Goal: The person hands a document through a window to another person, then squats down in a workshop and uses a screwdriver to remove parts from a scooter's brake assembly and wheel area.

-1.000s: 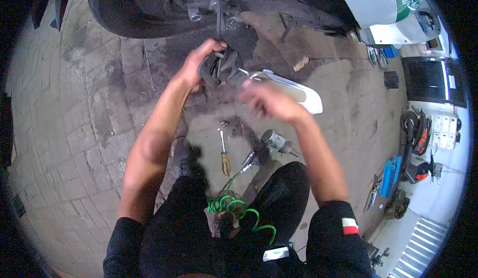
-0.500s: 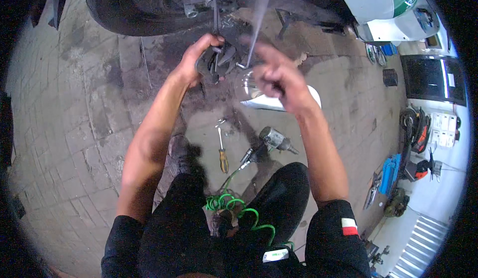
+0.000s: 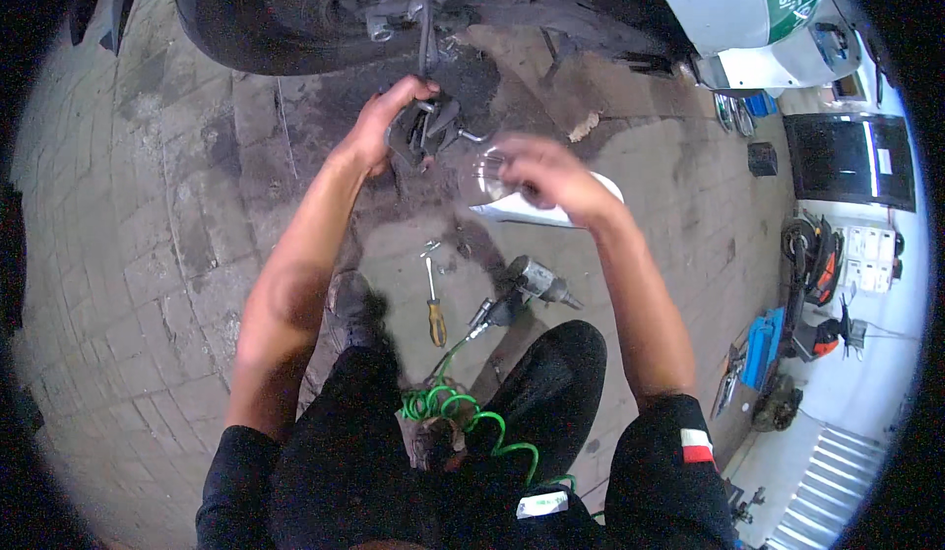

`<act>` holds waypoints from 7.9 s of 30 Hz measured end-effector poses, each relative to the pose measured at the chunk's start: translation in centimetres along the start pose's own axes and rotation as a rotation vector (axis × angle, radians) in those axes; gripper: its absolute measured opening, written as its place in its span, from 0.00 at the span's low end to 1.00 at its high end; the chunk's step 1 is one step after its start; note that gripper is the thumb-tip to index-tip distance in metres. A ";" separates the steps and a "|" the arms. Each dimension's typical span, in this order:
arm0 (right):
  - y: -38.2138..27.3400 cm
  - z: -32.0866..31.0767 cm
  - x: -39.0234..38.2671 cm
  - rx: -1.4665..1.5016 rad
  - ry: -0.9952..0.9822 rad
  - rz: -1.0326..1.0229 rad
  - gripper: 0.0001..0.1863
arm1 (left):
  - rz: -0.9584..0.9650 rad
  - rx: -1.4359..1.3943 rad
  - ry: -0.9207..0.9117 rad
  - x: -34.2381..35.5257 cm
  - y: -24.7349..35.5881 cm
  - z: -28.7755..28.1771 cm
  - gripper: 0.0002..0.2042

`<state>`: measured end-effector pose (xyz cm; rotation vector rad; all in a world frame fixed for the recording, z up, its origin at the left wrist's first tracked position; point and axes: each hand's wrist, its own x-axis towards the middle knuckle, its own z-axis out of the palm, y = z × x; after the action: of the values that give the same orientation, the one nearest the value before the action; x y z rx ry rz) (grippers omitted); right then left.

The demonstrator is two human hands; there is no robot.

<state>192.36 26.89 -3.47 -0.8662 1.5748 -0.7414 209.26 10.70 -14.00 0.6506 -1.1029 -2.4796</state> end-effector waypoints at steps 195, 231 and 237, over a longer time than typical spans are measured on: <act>1.9 13.0 3.9 1.084 0.653 -0.263 0.10 | 0.684 -0.404 0.201 0.4 -4.6 3.0 0.19; 8.6 9.8 -0.1 0.852 0.526 -0.264 0.12 | 0.208 -0.759 0.087 -2.6 -2.9 3.9 0.30; 23.5 7.3 3.9 0.978 0.440 0.170 0.14 | 0.221 -0.600 0.231 -2.3 -3.0 0.0 0.32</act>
<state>196.01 36.03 -26.35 0.1602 1.3649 -1.4569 210.79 13.66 -15.65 0.5691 -0.2932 -2.2937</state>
